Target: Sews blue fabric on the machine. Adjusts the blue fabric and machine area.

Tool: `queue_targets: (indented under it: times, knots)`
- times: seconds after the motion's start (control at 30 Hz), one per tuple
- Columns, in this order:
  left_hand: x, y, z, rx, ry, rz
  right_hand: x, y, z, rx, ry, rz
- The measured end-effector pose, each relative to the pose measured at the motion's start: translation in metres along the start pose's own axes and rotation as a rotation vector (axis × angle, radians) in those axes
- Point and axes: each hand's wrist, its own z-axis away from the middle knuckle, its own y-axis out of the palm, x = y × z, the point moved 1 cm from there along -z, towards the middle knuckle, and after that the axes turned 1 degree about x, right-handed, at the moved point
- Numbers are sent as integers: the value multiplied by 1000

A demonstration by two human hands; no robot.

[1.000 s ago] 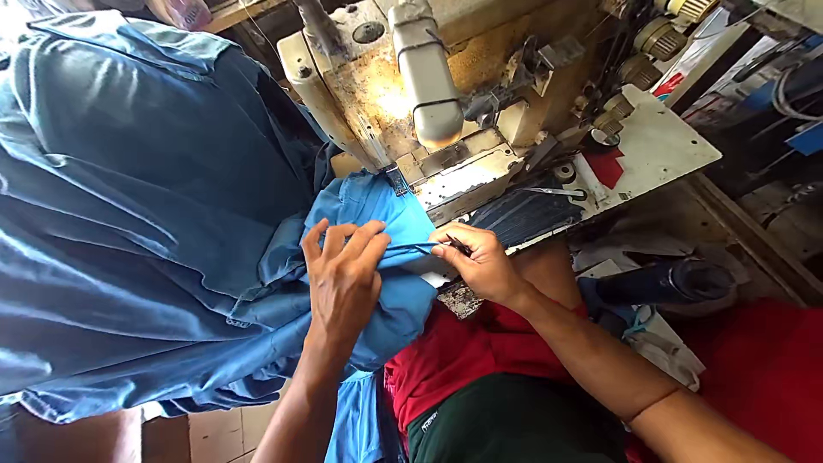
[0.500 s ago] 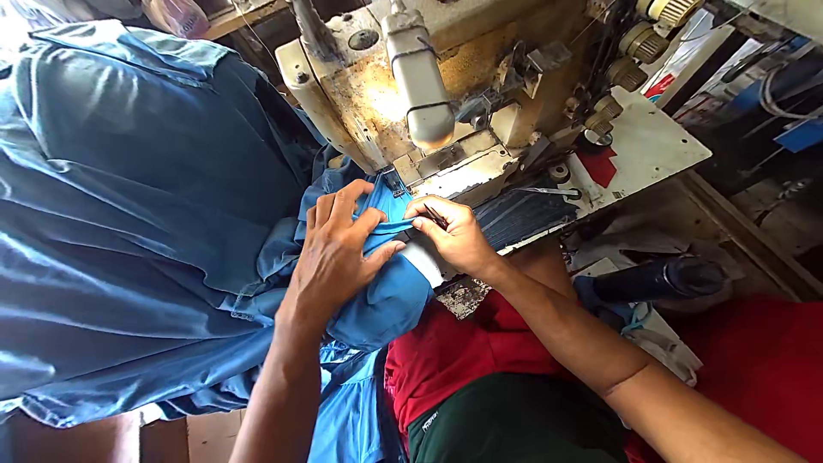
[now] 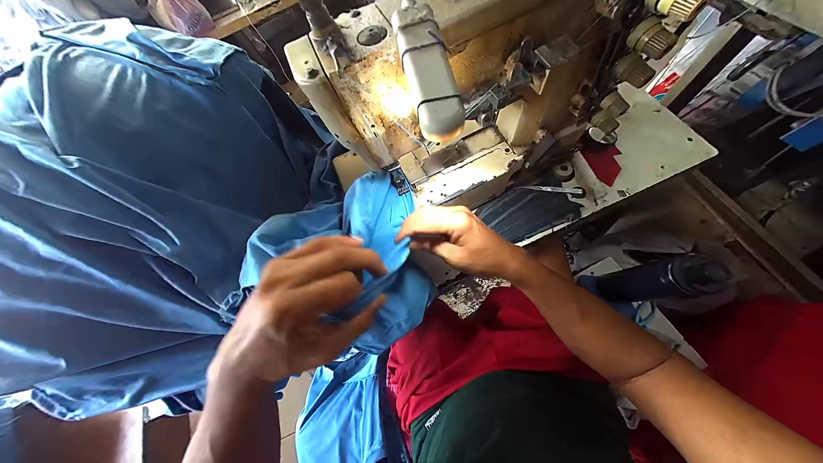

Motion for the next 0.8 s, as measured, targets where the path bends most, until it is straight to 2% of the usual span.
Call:
queue_targets:
  times: [0.07,0.13,0.2,0.3,0.4,0.53,0.8]
  knots:
    - [-4,25,1,27,25,92,10,1,7,74,-51,-109]
    - [1,46,1,-24,-6,107,17,2,18,67,-47,-145]
    - [10,62,2,-65,-70,-97,17,2,32,17,-18,-72]
    - [35,75,4,32,-126,-514,16,5,52,-83,52,-2]
    - [48,77,8,52,-225,-658,14,12,66,-149,100,7]
    - [33,75,5,81,-282,-726,16,18,75,-235,151,-21]
    - [35,66,-8,105,-294,-757,8,18,73,-314,232,-36]
